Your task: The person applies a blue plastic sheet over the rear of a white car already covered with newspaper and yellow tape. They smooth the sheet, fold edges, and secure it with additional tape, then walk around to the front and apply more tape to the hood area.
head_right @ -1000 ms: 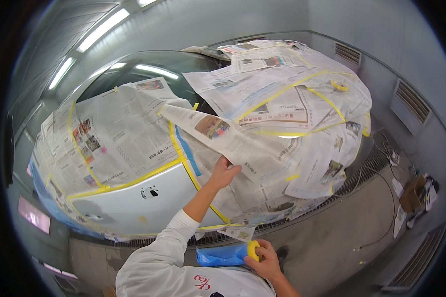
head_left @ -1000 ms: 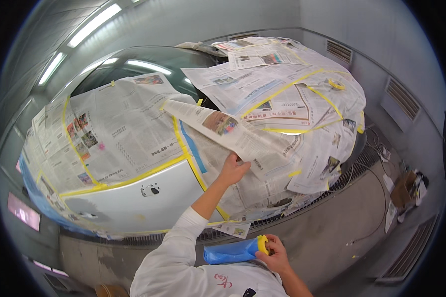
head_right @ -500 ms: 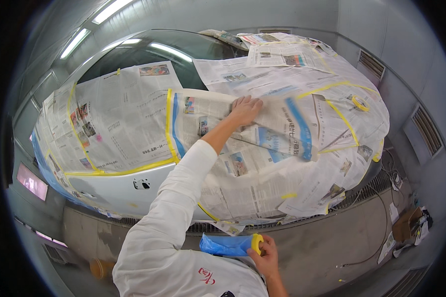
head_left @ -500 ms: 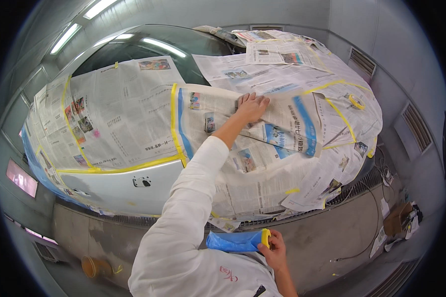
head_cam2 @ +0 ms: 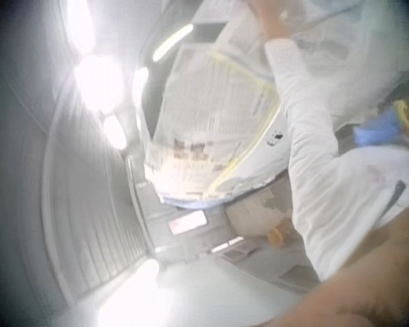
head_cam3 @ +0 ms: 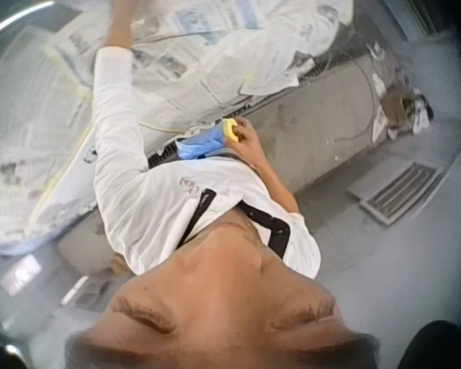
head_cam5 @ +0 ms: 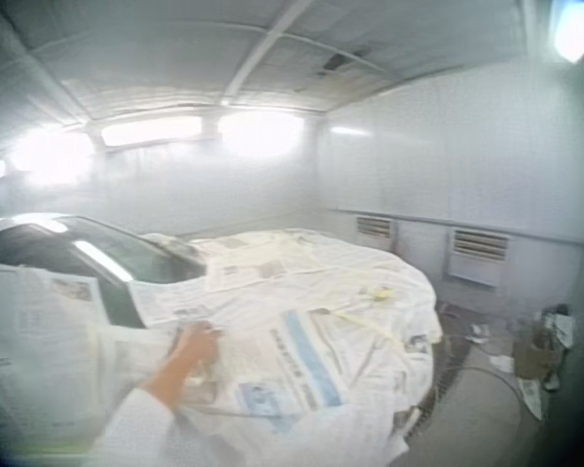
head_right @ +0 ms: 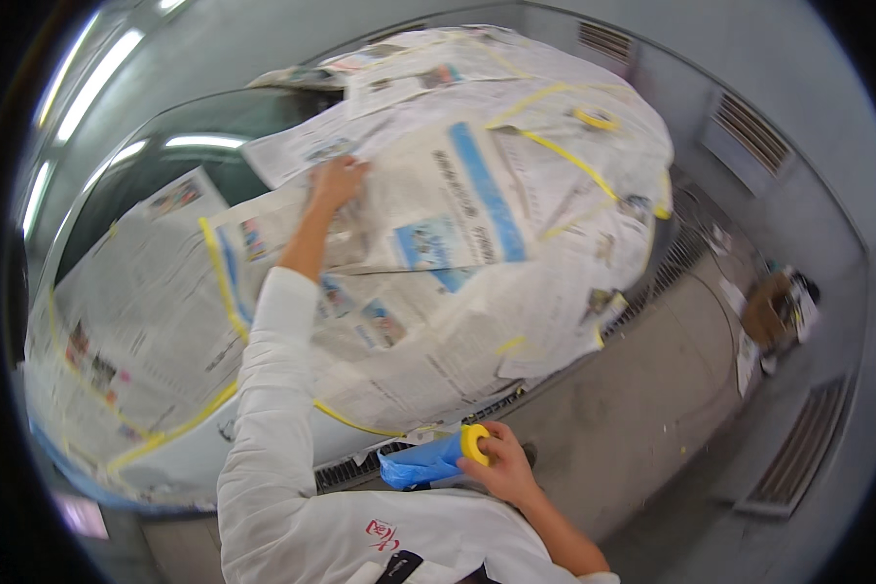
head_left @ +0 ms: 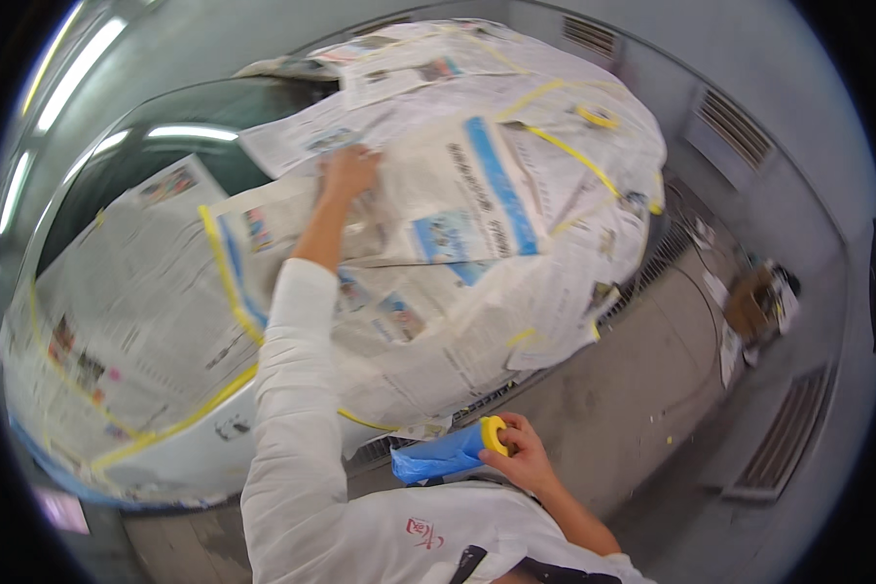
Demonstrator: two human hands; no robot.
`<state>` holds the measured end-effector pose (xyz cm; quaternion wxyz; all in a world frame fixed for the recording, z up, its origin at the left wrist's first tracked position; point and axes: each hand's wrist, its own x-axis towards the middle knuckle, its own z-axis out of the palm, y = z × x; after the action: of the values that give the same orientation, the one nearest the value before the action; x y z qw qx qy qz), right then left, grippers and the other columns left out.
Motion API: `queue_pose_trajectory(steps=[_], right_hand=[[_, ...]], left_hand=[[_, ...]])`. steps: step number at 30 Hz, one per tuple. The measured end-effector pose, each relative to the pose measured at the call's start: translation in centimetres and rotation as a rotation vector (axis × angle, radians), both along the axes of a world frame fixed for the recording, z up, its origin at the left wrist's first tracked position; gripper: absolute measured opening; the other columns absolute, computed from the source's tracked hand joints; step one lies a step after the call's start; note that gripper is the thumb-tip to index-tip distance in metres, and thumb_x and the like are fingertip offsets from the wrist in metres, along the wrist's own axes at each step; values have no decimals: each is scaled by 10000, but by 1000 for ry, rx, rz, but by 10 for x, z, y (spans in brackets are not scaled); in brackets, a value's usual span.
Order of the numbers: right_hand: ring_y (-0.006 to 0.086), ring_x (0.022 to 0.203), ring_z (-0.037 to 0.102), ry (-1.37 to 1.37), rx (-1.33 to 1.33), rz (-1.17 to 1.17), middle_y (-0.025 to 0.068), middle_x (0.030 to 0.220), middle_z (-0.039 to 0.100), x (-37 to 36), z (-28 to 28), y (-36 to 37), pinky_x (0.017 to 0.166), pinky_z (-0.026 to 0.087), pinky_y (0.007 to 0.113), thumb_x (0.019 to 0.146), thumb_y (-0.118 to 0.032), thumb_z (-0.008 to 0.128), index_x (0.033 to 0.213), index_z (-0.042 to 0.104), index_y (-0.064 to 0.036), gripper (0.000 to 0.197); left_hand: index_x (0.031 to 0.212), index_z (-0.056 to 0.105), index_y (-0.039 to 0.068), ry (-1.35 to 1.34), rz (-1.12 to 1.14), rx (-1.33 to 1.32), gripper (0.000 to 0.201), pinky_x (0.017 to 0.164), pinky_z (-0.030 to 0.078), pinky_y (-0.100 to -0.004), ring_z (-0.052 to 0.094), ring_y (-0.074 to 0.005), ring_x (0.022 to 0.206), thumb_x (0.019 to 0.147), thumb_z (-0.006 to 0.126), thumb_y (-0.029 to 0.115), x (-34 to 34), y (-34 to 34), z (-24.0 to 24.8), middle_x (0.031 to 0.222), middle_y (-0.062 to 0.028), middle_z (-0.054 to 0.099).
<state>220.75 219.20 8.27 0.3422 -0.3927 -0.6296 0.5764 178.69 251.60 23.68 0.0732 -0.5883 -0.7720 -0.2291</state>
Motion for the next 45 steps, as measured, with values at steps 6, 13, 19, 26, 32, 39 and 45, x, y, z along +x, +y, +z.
queue_pose_trajectory(steps=[6, 13, 19, 26, 32, 39, 45], right_hand=[[238, 1102, 513, 6, 37, -40, 139, 1244, 473, 3, 6, -10, 927, 429, 332, 761, -204, 814, 870, 616, -15, 295], [287, 1063, 552, 19, 72, -145, 197, 1241, 482, 12, 3, -21, 894, 457, 335, 757, -278, 815, 889, 627, 25, 380], [248, 1097, 521, 73, 32, -194, 153, 1247, 478, 17, 3, -17, 930, 428, 330, 759, -195, 809, 878, 598, 13, 319], [194, 1070, 518, 219, -43, -276, 117, 1248, 498, 38, 3, -2, 872, 438, 296, 766, -147, 801, 881, 611, 1, 267], [187, 1077, 528, 347, -162, -340, 111, 1255, 513, 57, -11, 4, 895, 430, 301, 773, -126, 788, 905, 644, 0, 233], [196, 1110, 546, 291, -146, -287, 141, 1253, 568, 61, -26, 8, 930, 428, 313, 791, -112, 753, 893, 669, 7, 177], [209, 1116, 556, 442, -263, -291, 147, 1274, 563, 61, -18, 15, 951, 424, 331, 791, -36, 701, 824, 655, 4, 69]], left_hand=[[1131, 669, 109, 203, 106, -255, 434, 1100, 156, -639, 481, -315, 1264, 893, 534, 445, 12, 21, -7, 1266, -91, 619], [1147, 659, 101, 422, 188, -227, 392, 1105, 210, -576, 496, -304, 1243, 855, 652, 364, 36, 21, -13, 1223, -139, 623], [1121, 646, 36, 209, -368, 348, 367, 988, 410, -419, 569, -313, 1125, 838, 697, 263, 117, -30, 28, 1147, -156, 640], [1172, 620, 35, -666, -881, -586, 361, 856, 488, -298, 610, -143, 922, 859, 694, 200, 221, -200, -44, 1032, -51, 663], [1389, 443, 54, -888, -896, -1110, 624, 979, 440, -353, 574, -222, 1106, 881, 659, 346, 246, -261, -104, 1220, -133, 601], [1428, 346, -7, -811, -956, -1220, 880, 1010, 403, -361, 533, -262, 1192, 815, 673, 532, 248, -284, -129, 1311, -185, 538], [1423, 356, 13, -791, -857, -1170, 919, 987, 417, -367, 541, -273, 1165, 766, 700, 556, 247, -294, -128, 1306, -192, 535]])
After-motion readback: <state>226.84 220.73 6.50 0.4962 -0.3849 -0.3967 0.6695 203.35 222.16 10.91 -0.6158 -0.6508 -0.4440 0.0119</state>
